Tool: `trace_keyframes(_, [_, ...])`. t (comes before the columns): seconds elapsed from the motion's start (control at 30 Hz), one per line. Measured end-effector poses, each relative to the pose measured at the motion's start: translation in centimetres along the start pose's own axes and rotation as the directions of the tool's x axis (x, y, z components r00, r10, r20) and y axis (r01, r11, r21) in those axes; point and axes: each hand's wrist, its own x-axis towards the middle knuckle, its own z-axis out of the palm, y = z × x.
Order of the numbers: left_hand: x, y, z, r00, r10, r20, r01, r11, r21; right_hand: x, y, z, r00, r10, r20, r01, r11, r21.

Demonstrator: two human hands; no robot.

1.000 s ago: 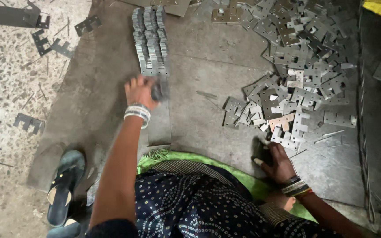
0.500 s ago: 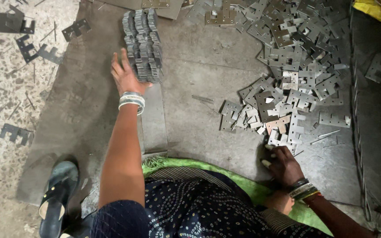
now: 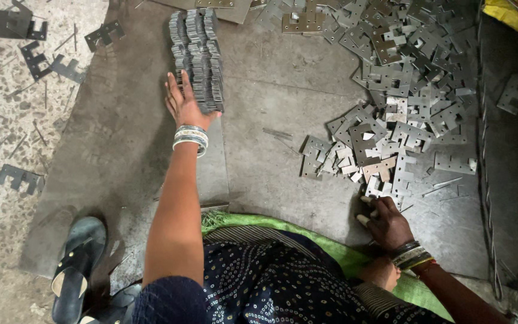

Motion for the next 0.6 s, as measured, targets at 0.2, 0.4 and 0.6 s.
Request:
trace_keyframes(0.2, [-2.5, 3.1, -0.1, 0.999, 0.050, -0.008, -0.048, 0.989, 0.141, -0.1, 0.2, -0.3, 0.999, -0.030, -0.041, 0.035, 0.992, 0.125])
trace_keyframes(0.4, [-11.5, 9.2, 6.2, 0.905, 0.409, -0.117, -0.424, 0.889, -0.172, 0.1, 1.2, -0.4, 0.998, -0.040, -0.057, 0.049, 0.983, 0.176])
trace_keyframes(0.6, [-16.1, 16.0, 10.4, 0.847, 0.483, 0.223, -0.452, 0.874, -0.178, 6.1, 3.3, -2.1, 0.980, -0.012, -0.198, 0.009, 1.000, -0.017])
